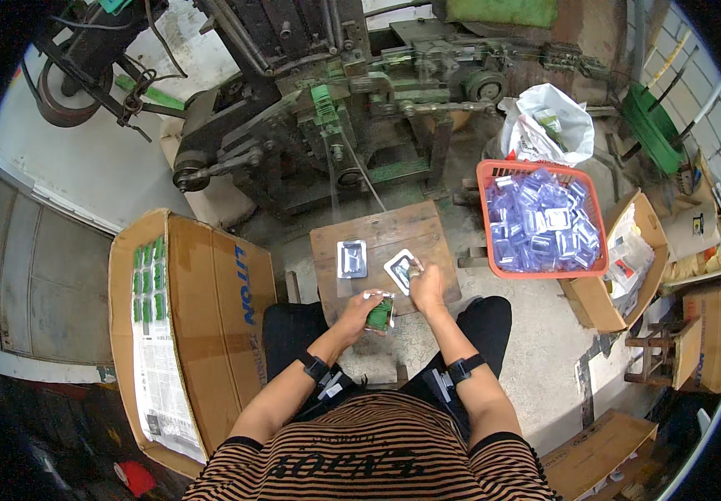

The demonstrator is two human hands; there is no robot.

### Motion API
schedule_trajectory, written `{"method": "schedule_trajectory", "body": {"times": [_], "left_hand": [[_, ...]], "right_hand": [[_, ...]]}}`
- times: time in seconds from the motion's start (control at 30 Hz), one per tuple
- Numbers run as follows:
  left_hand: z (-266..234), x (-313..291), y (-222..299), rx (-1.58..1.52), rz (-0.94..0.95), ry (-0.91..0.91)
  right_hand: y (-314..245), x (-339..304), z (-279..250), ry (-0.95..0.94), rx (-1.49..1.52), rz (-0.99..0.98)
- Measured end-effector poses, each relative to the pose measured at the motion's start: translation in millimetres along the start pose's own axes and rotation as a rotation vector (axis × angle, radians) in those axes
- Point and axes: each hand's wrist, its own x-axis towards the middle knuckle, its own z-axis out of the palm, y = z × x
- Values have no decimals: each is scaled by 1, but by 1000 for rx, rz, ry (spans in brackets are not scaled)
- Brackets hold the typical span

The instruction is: Packing small green components into a box and bagging gold pins in an industrial assembly area.

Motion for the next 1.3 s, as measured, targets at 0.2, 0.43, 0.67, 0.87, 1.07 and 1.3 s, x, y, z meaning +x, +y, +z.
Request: {"method": "schedule_trajectory", "body": {"times": [0.2, 0.43, 0.67, 0.87, 1.07, 1.3], "left_hand": [[-4, -7, 4, -9, 17, 15], [23, -38, 10, 109, -65, -126], [45, -52, 21, -203, 50, -189], [43, -75, 40, -355, 75, -131], [41, -104, 62, -295, 157, -162], [16, -141, 91, -128, 210, -88]], "right_hand": [[-17, -13, -31, -85, -314, -19], [-30, -81, -51, -395, 332, -95], [-66, -94, -78, -226, 116, -491], [-108, -103, -97, -348, -137, -695], [-121, -109, -102, -365, 125, -649], [-109, -119, -108, -278, 213, -538]]}}
